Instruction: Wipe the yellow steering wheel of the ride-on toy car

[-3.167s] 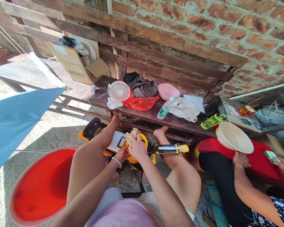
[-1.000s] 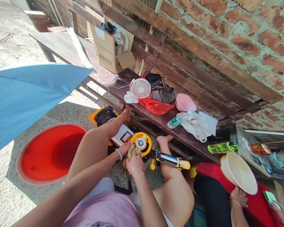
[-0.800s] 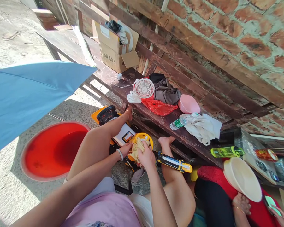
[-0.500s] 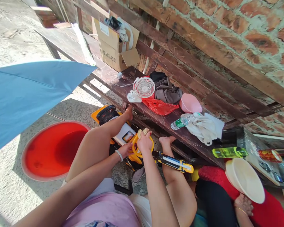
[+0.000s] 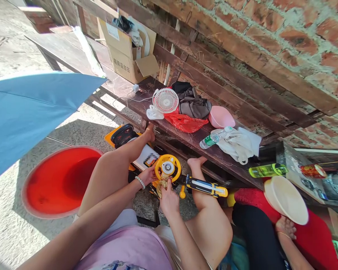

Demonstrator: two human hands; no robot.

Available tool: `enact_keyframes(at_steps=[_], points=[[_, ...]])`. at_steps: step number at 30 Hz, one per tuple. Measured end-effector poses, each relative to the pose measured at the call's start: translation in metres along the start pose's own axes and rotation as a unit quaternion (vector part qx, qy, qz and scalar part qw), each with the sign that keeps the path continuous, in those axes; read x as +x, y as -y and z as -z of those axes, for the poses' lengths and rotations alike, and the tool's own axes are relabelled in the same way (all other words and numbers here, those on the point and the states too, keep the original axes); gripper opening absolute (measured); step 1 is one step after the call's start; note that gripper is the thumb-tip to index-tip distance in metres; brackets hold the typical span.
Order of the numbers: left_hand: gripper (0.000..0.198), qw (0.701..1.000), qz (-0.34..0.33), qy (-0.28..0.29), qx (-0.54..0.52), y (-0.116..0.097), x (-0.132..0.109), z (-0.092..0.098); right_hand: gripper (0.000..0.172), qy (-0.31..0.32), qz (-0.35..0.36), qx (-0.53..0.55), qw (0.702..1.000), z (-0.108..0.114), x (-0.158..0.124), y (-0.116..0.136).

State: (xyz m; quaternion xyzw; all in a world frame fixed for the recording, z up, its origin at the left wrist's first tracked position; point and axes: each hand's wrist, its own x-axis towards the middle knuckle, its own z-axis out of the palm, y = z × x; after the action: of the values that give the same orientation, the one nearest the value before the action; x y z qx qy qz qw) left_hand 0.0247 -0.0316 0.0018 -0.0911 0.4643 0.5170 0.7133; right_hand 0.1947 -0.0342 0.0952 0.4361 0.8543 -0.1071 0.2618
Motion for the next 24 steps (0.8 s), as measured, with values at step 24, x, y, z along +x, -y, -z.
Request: enact_keyframes(at_steps=[24], points=[[0.022, 0.991, -0.061, -0.027, 0.12, 0.002, 0.013, -0.004, 0.063, -0.046, -0.012, 0.056, 0.997, 0.094, 0.122, -0.015]])
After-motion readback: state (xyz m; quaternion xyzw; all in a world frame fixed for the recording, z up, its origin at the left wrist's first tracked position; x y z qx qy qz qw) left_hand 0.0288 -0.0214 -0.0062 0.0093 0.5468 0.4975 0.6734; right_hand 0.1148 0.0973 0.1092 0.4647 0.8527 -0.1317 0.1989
